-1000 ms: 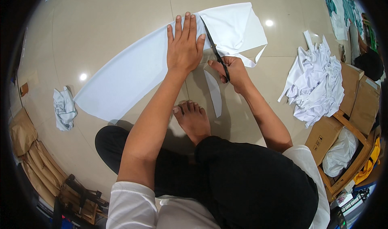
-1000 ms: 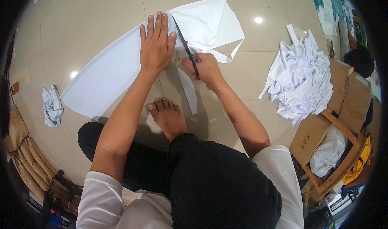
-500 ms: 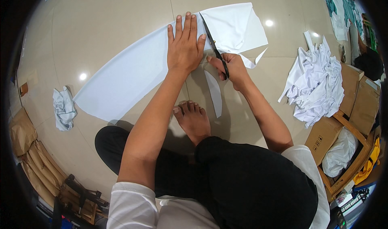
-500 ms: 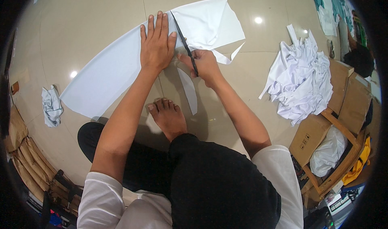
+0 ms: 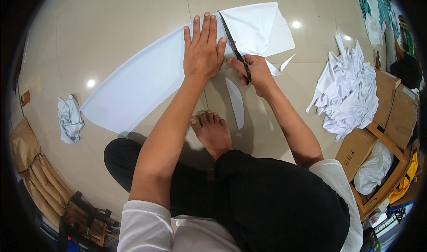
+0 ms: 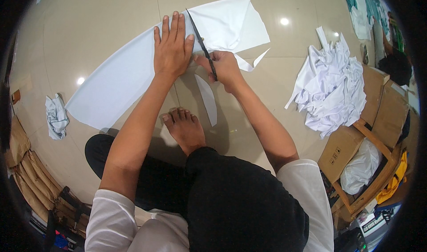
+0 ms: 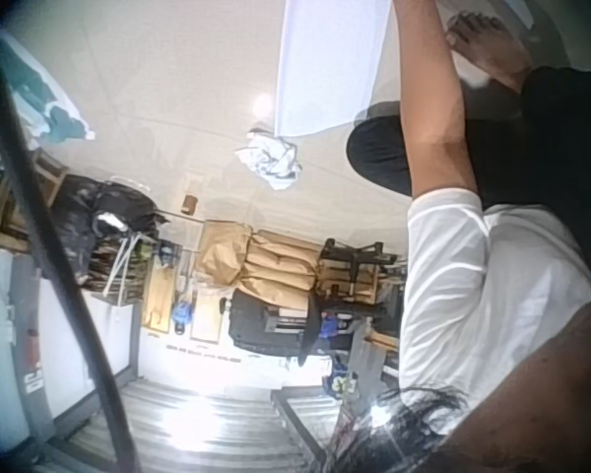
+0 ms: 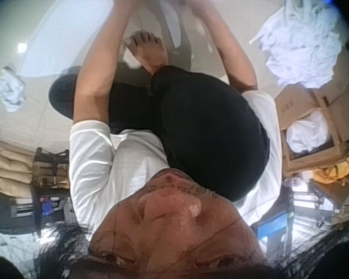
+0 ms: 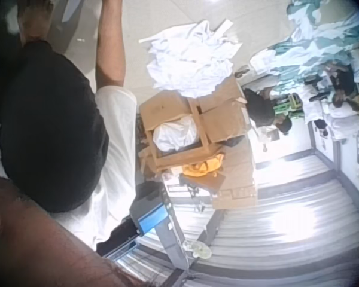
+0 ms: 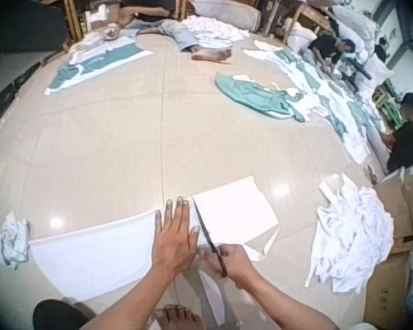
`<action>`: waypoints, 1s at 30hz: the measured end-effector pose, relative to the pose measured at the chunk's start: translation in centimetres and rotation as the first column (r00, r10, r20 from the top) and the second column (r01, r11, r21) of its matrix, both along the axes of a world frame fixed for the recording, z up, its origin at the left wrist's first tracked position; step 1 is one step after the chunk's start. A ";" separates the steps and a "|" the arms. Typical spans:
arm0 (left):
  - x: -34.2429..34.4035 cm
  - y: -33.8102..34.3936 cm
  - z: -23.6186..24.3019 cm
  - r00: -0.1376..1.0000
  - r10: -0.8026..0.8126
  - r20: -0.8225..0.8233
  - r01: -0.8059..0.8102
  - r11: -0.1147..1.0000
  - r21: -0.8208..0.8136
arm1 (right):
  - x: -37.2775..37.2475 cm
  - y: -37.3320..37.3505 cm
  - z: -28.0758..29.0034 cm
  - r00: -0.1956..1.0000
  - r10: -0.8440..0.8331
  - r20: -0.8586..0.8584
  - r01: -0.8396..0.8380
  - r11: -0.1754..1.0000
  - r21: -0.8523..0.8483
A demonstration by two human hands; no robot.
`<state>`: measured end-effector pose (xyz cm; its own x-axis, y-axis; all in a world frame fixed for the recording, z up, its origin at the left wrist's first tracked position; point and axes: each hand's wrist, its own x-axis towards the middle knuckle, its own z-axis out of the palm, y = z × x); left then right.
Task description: The person cuts a white strip of fabric with scissors and then spreads out a large green and white garment on the floor to align it.
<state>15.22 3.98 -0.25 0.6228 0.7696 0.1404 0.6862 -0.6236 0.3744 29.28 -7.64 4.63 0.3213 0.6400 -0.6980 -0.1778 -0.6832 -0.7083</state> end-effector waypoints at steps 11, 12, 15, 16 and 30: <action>-0.1 0.0 0.0 1.000 0.001 0.026 -0.001 1.000 0.000 | 0.2 1.1 0.6 1.000 -0.020 -0.010 0.019 0.999 -0.032; -0.1 0.0 0.0 1.000 0.001 0.029 -0.001 1.000 -0.001 | 0.3 1.0 0.4 1.000 -0.023 -0.015 0.023 0.999 -0.027; 0.0 0.0 0.1 1.000 0.001 0.026 -0.001 1.000 0.000 | 0.4 0.8 -0.1 1.000 -0.020 -0.024 0.019 0.999 -0.029; 0.0 0.0 0.1 1.000 0.001 0.022 -0.001 1.000 0.001 | 0.4 0.8 0.0 1.000 -0.015 -0.015 0.015 1.000 -0.027; -0.1 0.3 0.3 1.000 -0.014 0.004 0.014 0.998 -0.065 | 4.2 1.4 -0.4 0.376 -0.135 0.917 -0.264 0.933 0.246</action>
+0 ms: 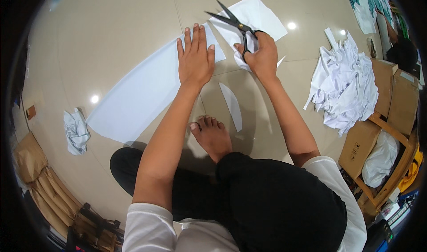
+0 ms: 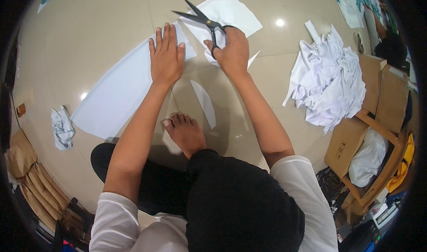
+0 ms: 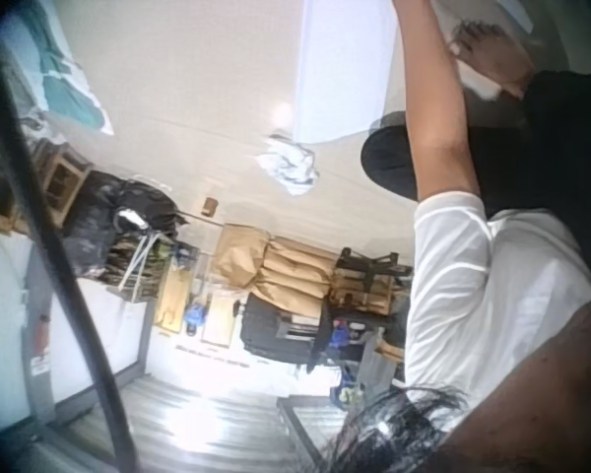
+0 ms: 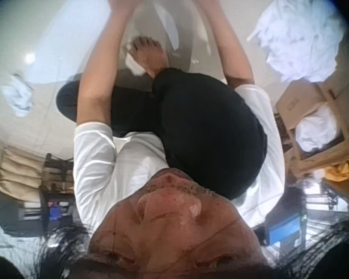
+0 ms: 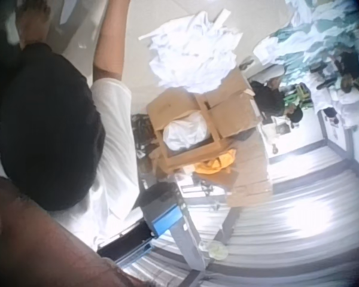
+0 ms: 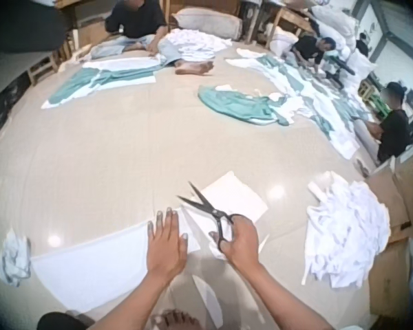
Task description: The person cuts a white strip of fabric with scissors and then spreads out a large green and white garment on the floor to align it.
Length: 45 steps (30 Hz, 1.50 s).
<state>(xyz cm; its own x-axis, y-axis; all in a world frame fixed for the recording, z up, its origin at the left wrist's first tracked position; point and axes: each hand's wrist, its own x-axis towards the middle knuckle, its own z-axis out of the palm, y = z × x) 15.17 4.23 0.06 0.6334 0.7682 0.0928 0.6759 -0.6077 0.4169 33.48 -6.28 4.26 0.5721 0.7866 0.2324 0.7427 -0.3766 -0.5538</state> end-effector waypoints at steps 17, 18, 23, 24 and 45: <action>-17.7 6.4 3.5 0.988 -0.111 -0.106 0.101 0.990 -0.097 | 5.5 -28.5 -6.1 0.941 -0.176 0.288 0.186 0.982 -0.010; -18.6 7.2 3.7 0.980 -0.127 -0.156 0.103 0.983 -0.153 | 9.7 -30.1 -5.0 0.913 -0.315 0.260 0.349 0.932 -0.094; -19.6 8.5 7.1 0.978 0.123 0.167 -0.016 0.846 -0.532 | 22.7 -38.3 3.6 0.436 -0.768 0.469 0.839 0.535 0.095; -20.3 9.1 8.1 0.961 0.162 0.226 -0.012 0.836 -0.548 | 22.8 -38.6 4.9 0.441 -0.759 0.479 0.829 0.549 0.106; -24.5 7.8 15.2 0.764 0.512 0.393 -0.233 0.787 -0.571 | 5.2 -31.9 0.0 0.854 -0.516 -0.057 0.482 0.829 -0.282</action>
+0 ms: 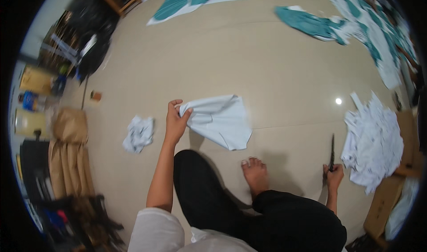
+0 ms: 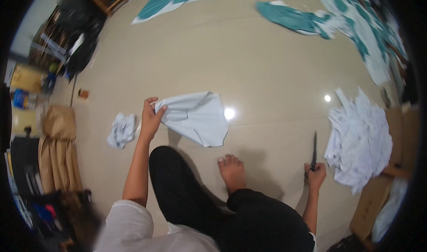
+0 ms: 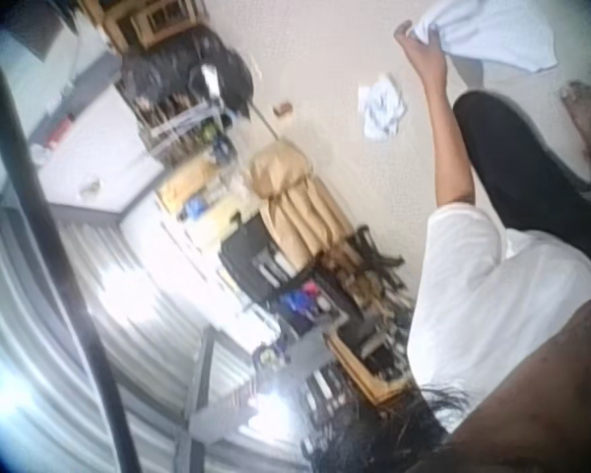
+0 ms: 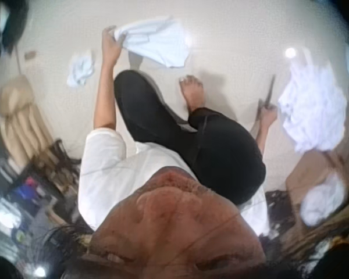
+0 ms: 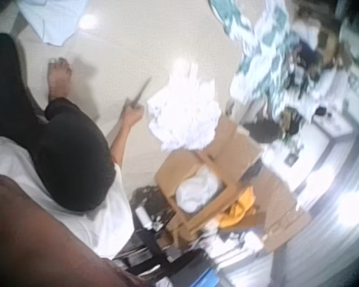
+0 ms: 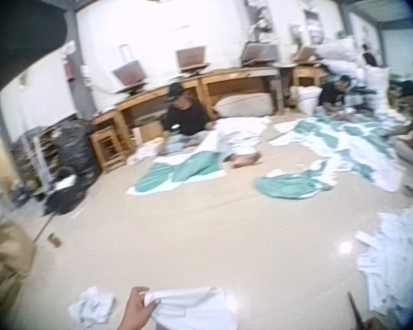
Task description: The person cuts a white strip of fabric with scissors and then spreads out a large green and white garment on the floor to align it.
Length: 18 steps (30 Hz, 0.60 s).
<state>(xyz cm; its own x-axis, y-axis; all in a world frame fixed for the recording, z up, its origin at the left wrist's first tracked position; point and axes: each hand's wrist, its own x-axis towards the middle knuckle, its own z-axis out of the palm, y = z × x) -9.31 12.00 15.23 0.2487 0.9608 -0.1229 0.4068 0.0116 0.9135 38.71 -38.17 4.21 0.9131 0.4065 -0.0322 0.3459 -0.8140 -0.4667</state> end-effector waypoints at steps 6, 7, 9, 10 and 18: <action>-14.2 -0.5 -9.1 0.860 0.184 -0.477 -0.143 0.982 0.122 | 0.8 0.4 1.8 0.966 0.199 -0.164 -0.223 0.963 -0.149; -15.8 -1.3 -10.8 0.837 0.219 -0.501 -0.173 0.975 0.136 | 1.0 0.4 2.2 0.959 0.205 -0.197 -0.238 0.958 -0.162; -21.4 -2.2 -12.5 0.759 0.354 -0.547 -0.235 0.932 0.278 | 0.4 1.1 1.2 0.934 0.270 -0.232 -0.313 0.933 -0.177; -21.7 -2.3 -13.0 0.728 0.405 -0.553 -0.278 0.912 0.302 | 0.9 0.9 1.4 0.932 0.282 -0.226 -0.328 0.922 -0.205; -24.4 0.5 -16.4 0.201 0.699 -0.686 -0.342 0.706 0.620 | 0.8 -0.9 2.5 0.943 0.304 -0.139 -0.324 0.933 -0.154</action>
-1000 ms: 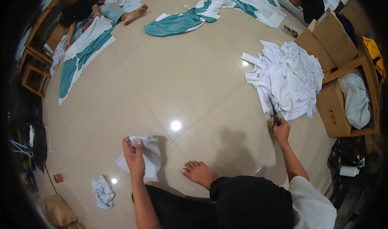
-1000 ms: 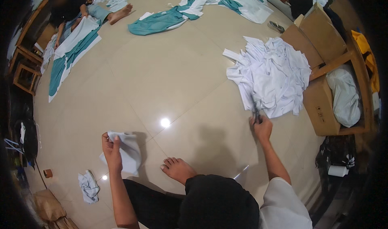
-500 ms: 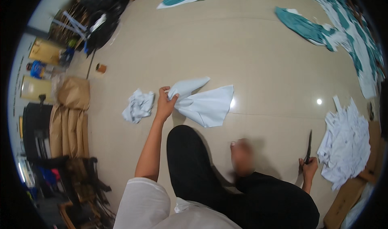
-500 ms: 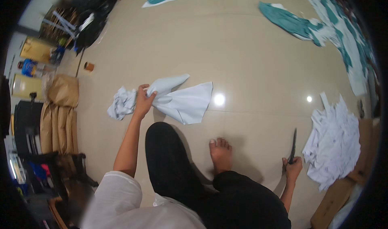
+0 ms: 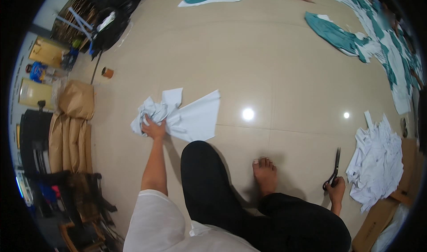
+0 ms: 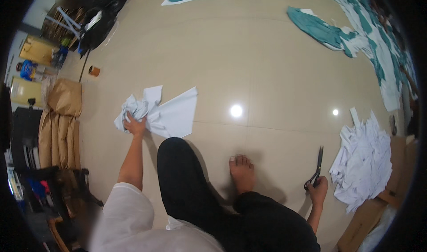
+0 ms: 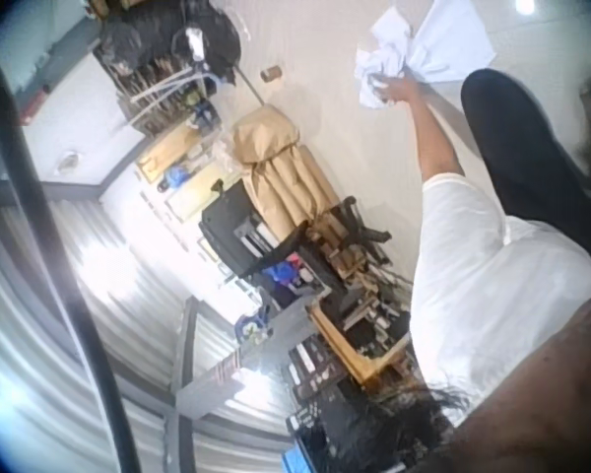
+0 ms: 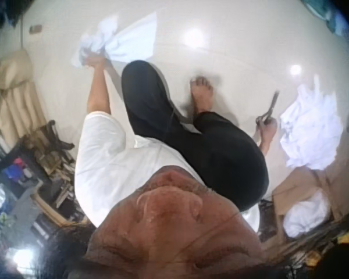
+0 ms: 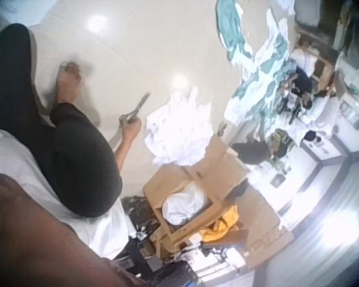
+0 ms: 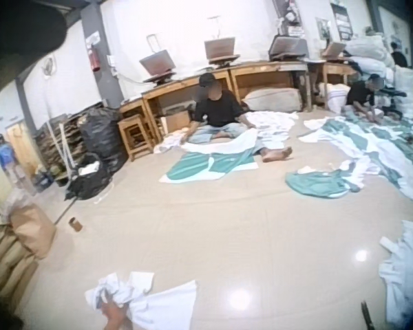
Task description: The person cuts a white strip of fabric with scissors and then spreads out a large green and white garment on the floor to align it.
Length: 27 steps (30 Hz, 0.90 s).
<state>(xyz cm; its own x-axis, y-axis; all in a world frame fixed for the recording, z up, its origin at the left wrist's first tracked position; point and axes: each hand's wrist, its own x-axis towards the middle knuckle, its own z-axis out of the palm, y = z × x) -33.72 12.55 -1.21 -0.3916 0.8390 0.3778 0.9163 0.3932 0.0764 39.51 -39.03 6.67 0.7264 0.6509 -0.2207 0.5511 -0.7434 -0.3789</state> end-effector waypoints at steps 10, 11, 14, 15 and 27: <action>-8.7 3.7 1.8 0.941 -0.194 0.277 0.237 0.962 -0.133 | -1.2 1.6 0.1 0.990 -0.098 -0.098 0.099 0.995 0.010; -9.0 3.3 1.9 0.926 -0.242 0.290 0.293 0.945 -0.145 | -1.3 1.5 0.0 0.987 -0.112 -0.114 0.115 0.993 0.019; -7.4 2.8 2.6 0.913 -0.242 0.327 0.339 0.898 -0.280 | -1.2 1.4 0.7 0.999 -0.035 -0.028 0.035 0.999 0.017; -6.6 3.3 3.6 0.920 -0.218 0.325 0.327 0.884 -0.333 | -1.2 1.3 0.7 0.998 -0.045 -0.037 0.046 0.999 0.029; -0.9 5.4 20.4 -0.445 -0.438 0.781 -0.136 0.895 0.425 | -1.5 1.2 0.9 0.996 -0.078 -0.051 0.081 0.995 0.058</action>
<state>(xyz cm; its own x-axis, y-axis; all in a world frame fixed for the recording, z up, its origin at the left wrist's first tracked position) -34.59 17.92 19.15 -0.2745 0.9538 -0.1225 -0.5293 -0.0435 0.8473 37.98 -37.81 7.52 0.7658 0.6044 -0.2194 0.4709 -0.7595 -0.4487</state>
